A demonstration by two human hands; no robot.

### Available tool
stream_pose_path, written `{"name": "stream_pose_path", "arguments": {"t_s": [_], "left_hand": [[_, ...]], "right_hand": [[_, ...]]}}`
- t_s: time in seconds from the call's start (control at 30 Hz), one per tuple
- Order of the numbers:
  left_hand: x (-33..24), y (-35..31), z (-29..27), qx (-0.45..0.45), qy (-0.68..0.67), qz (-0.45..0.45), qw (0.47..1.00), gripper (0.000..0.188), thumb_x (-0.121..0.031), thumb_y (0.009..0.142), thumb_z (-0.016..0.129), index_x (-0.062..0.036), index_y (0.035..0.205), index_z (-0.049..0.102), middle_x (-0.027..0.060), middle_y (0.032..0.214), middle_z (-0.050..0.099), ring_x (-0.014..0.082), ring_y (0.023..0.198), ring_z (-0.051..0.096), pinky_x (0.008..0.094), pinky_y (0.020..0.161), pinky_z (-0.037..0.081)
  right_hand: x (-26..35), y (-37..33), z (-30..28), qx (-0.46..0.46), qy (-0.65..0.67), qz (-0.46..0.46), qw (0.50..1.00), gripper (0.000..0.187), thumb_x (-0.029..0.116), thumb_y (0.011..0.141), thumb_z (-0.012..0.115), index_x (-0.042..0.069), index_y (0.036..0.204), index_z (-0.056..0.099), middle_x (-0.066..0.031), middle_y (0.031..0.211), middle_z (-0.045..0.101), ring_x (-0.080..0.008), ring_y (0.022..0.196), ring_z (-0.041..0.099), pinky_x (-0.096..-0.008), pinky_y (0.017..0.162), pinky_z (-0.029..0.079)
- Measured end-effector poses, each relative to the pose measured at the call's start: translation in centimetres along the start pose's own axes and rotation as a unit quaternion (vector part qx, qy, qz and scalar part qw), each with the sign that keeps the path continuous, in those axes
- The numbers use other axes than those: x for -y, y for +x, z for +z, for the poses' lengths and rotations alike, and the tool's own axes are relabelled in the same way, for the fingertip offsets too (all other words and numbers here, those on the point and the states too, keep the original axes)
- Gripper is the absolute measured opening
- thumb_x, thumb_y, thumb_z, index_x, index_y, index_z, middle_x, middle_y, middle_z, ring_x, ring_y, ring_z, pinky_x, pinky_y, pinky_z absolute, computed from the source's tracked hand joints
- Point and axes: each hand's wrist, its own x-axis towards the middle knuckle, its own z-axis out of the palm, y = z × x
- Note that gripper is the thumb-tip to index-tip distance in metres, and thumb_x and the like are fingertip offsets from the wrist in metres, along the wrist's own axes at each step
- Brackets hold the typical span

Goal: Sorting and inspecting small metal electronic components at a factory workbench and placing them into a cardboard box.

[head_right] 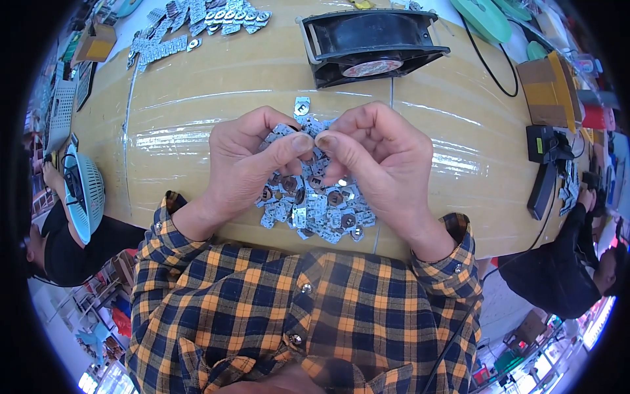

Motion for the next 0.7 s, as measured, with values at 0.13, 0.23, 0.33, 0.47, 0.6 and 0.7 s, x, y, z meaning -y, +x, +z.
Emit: {"name": "stream_pose_path", "arguments": {"t_s": [0.13, 0.23, 0.33, 0.47, 0.6, 0.7], "left_hand": [[-0.1, 0.2, -0.1, 0.011, -0.021, -0.028, 0.999, 0.015, -0.013, 0.089, 0.069, 0.0007, 0.093, 0.065, 0.0072, 0.078, 0.069, 0.0053, 0.061, 0.06, 0.0173, 0.053, 0.046], [-0.3, 0.3, -0.3, 0.002, -0.042, -0.042, 0.998, 0.016, -0.014, 0.09, 0.069, 0.0009, 0.093, 0.065, 0.0067, 0.078, 0.068, 0.0052, 0.061, 0.06, 0.0172, 0.053, 0.046], [-0.2, 0.2, -0.2, 0.001, -0.041, -0.038, 0.998, 0.016, -0.015, 0.09, 0.069, 0.0006, 0.093, 0.065, 0.0056, 0.077, 0.068, 0.0047, 0.061, 0.06, 0.017, 0.053, 0.046], [0.0, -0.1, 0.2, -0.003, 0.011, 0.015, 1.0, 0.014, -0.013, 0.089, 0.07, -0.0006, 0.092, 0.066, 0.0029, 0.078, 0.068, 0.0035, 0.063, 0.06, 0.0167, 0.054, 0.047], [0.8, -0.4, 0.2, 0.021, 0.069, 0.07, 0.995, 0.012, -0.011, 0.088, 0.071, -0.0011, 0.091, 0.066, 0.002, 0.078, 0.067, 0.0027, 0.064, 0.06, 0.0163, 0.053, 0.047], [0.7, -0.4, 0.4, -0.001, 0.038, 0.046, 0.998, 0.011, -0.01, 0.087, 0.072, -0.0009, 0.09, 0.066, 0.0015, 0.076, 0.067, 0.0026, 0.062, 0.059, 0.0161, 0.052, 0.046]], "right_hand": [[0.0, -0.1, -0.1, 0.006, -0.029, -0.02, 0.999, 0.008, 0.001, 0.091, 0.062, -0.006, 0.095, 0.059, -0.0082, 0.079, 0.065, -0.0081, 0.061, 0.064, -0.0187, 0.052, 0.054], [0.2, 0.0, 0.0, 0.002, -0.016, -0.011, 1.0, 0.008, 0.001, 0.091, 0.062, -0.005, 0.095, 0.059, -0.008, 0.078, 0.065, -0.0083, 0.061, 0.064, -0.0194, 0.052, 0.054], [0.3, 0.1, 0.0, 0.003, -0.005, -0.003, 1.0, 0.008, 0.002, 0.091, 0.062, -0.005, 0.094, 0.059, -0.0081, 0.078, 0.065, -0.0087, 0.061, 0.064, -0.02, 0.053, 0.055], [0.1, 0.0, 0.0, 0.018, 0.002, -0.009, 1.0, 0.008, 0.001, 0.092, 0.061, -0.006, 0.095, 0.058, -0.0087, 0.078, 0.065, -0.0093, 0.061, 0.065, -0.0203, 0.053, 0.055], [0.0, 0.0, -0.1, 0.019, 0.014, -0.002, 1.0, 0.008, 0.001, 0.092, 0.061, -0.006, 0.096, 0.059, -0.0095, 0.078, 0.066, -0.0096, 0.061, 0.065, -0.0204, 0.053, 0.055], [0.0, 0.1, -0.3, 0.023, 0.011, 0.013, 1.0, 0.009, 0.001, 0.092, 0.06, -0.007, 0.096, 0.061, -0.0096, 0.077, 0.066, -0.0092, 0.062, 0.065, -0.02, 0.052, 0.055]]}}
